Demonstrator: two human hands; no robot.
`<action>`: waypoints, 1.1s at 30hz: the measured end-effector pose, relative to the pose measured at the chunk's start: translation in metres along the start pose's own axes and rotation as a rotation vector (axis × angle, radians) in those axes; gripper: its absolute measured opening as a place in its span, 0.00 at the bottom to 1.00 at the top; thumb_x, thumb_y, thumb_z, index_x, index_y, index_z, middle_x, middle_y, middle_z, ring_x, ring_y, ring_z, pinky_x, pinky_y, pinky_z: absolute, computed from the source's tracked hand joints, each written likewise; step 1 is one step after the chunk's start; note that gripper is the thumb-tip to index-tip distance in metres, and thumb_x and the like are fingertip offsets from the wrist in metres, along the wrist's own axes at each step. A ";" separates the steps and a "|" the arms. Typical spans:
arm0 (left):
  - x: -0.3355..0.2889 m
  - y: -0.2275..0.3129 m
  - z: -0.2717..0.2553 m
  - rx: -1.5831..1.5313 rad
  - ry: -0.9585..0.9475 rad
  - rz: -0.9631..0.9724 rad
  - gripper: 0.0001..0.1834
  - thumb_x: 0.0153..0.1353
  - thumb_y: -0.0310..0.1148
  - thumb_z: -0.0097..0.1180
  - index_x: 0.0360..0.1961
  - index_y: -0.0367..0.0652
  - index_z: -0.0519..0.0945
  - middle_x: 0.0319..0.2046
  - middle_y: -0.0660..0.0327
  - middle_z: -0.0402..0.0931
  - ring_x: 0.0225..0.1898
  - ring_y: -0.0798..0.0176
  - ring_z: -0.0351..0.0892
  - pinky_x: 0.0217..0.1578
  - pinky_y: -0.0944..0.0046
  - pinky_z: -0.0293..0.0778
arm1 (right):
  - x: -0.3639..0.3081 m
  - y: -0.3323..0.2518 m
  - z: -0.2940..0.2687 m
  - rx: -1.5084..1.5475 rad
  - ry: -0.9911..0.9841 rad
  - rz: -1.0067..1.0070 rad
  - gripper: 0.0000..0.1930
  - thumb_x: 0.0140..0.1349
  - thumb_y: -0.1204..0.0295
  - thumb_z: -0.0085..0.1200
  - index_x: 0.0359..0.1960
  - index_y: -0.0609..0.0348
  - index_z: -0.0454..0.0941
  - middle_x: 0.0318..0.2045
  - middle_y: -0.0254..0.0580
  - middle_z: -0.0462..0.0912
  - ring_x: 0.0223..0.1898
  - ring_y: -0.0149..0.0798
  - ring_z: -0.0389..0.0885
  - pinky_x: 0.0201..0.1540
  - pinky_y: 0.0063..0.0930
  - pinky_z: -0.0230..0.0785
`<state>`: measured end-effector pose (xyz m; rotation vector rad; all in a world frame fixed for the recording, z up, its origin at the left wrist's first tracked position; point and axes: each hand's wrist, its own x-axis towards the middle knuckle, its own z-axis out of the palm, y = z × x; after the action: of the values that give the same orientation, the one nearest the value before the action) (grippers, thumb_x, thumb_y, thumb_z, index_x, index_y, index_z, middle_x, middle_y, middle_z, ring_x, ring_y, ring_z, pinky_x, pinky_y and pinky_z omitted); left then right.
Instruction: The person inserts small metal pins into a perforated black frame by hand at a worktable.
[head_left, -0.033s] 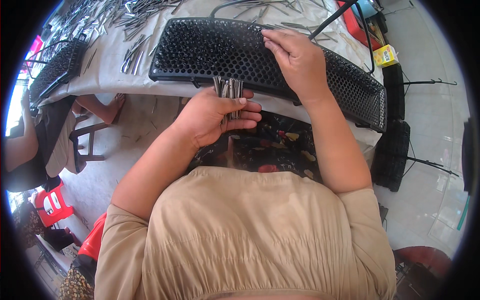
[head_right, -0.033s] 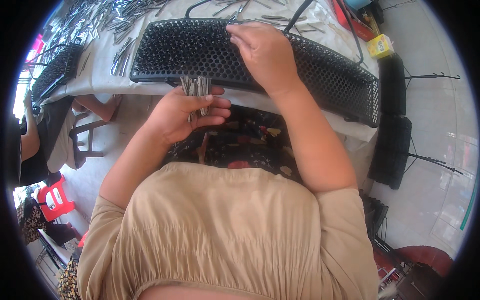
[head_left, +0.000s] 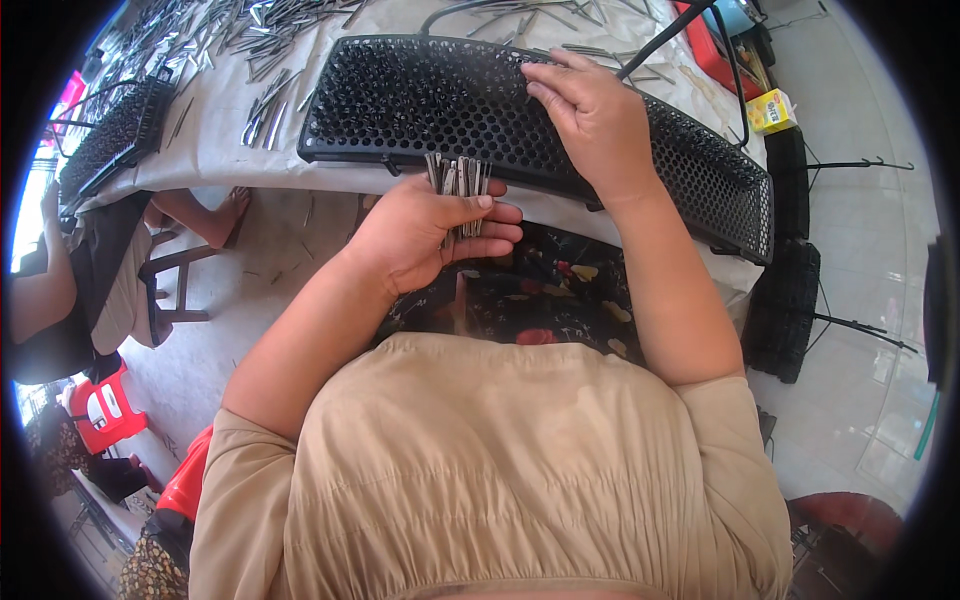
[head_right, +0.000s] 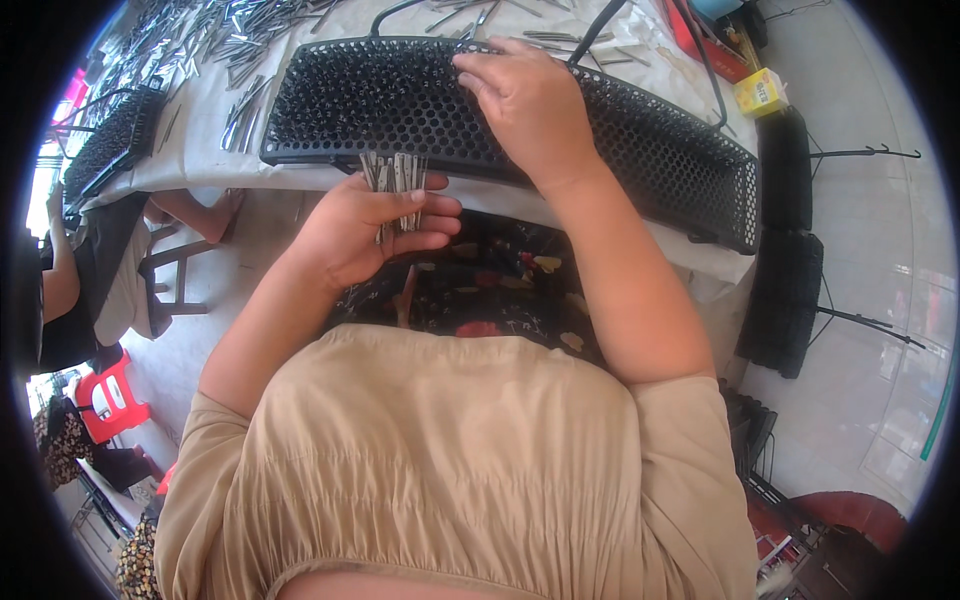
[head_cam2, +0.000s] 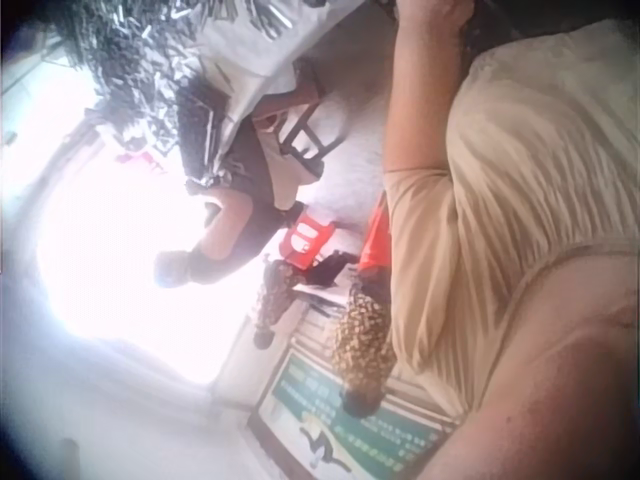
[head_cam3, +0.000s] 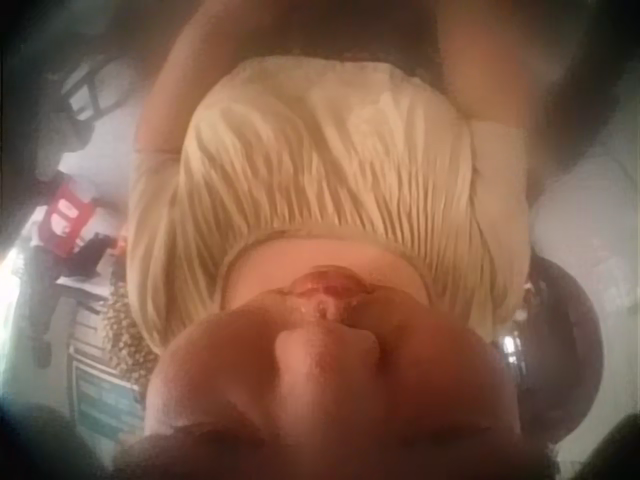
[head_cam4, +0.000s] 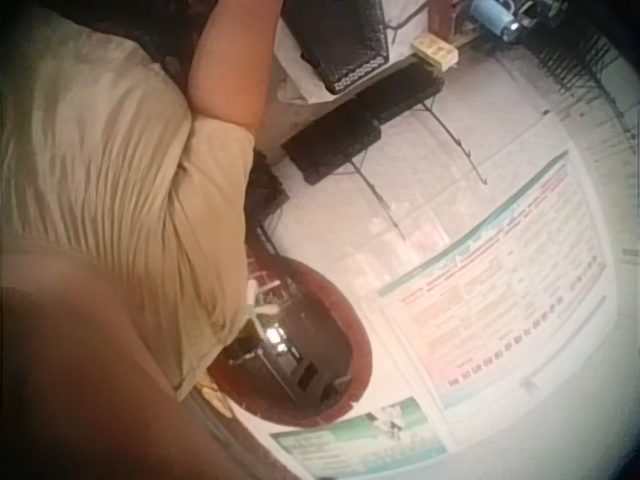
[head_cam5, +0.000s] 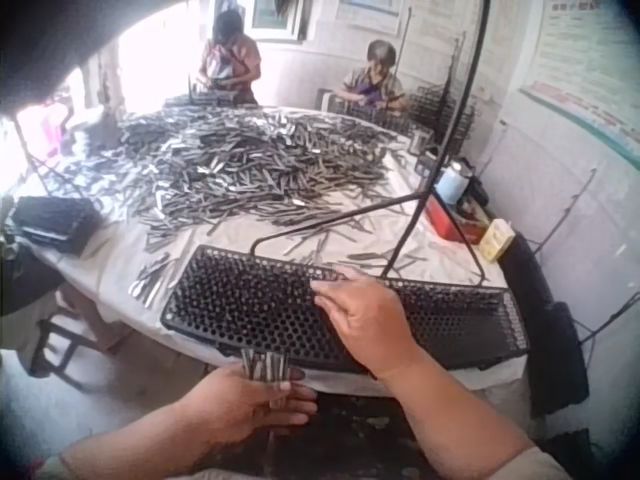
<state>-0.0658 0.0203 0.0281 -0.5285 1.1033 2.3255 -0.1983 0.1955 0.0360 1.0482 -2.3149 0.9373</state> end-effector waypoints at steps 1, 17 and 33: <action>0.001 -0.001 -0.001 0.001 -0.002 -0.001 0.19 0.66 0.23 0.49 0.57 0.26 0.68 0.45 0.42 0.78 0.46 0.48 0.82 0.46 0.53 0.83 | -0.001 0.003 0.000 -0.052 -0.040 -0.021 0.09 0.57 0.70 0.62 0.40 0.52 0.85 0.38 0.40 0.87 0.49 0.49 0.82 0.50 0.38 0.74; -0.001 -0.003 0.001 0.022 -0.019 0.001 0.15 0.68 0.25 0.48 0.54 0.31 0.72 0.44 0.48 0.80 0.43 0.53 0.83 0.44 0.55 0.82 | -0.002 0.000 0.000 -0.207 -0.114 -0.198 0.12 0.58 0.68 0.56 0.43 0.50 0.85 0.39 0.39 0.87 0.54 0.45 0.79 0.55 0.44 0.66; 0.005 -0.007 -0.002 0.066 -0.069 0.195 0.16 0.67 0.25 0.48 0.54 0.28 0.71 0.40 0.47 0.79 0.38 0.53 0.83 0.34 0.59 0.86 | -0.014 -0.045 -0.020 0.386 -0.207 0.321 0.10 0.56 0.72 0.61 0.38 0.63 0.84 0.37 0.48 0.86 0.40 0.40 0.85 0.42 0.31 0.75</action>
<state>-0.0658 0.0236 0.0195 -0.3260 1.2429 2.4419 -0.1531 0.1951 0.0595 0.9679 -2.5879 1.5128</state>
